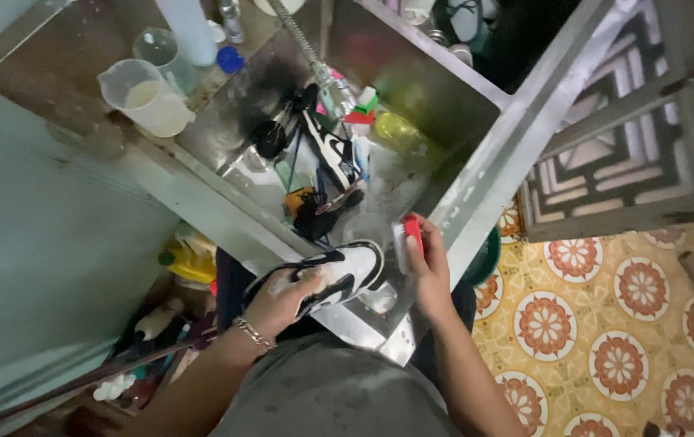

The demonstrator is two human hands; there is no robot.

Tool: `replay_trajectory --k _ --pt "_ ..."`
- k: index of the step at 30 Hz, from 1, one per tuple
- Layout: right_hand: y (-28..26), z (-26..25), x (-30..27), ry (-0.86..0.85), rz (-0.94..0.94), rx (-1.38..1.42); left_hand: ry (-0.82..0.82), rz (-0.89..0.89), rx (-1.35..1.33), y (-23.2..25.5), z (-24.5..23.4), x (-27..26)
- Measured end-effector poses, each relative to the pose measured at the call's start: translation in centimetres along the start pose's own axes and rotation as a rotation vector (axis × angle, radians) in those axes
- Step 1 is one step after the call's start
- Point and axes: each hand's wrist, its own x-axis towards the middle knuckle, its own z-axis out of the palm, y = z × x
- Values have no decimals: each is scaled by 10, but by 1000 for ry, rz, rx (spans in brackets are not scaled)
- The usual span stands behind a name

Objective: The person cleans a pair of sneakers by scrubbing the soles with a brush and soap, and then using a toothbrush to clean the detailed areas and fabric of the shoe over a sink.

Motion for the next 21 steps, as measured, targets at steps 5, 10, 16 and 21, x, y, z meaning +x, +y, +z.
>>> replay_trajectory --k 5,10,16,21 --pt "-20 11 -44 -18 -200 -57 103 -32 -282 35 52 -24" --pt "-11 18 -50 -135 -414 -244 95 -108 -393 29 72 -15" --pt "5 16 -45 -116 -589 -380 107 -191 -577 51 73 -17" --pt "-12 16 -41 -145 -627 -459 25 -167 -850 12 80 7"
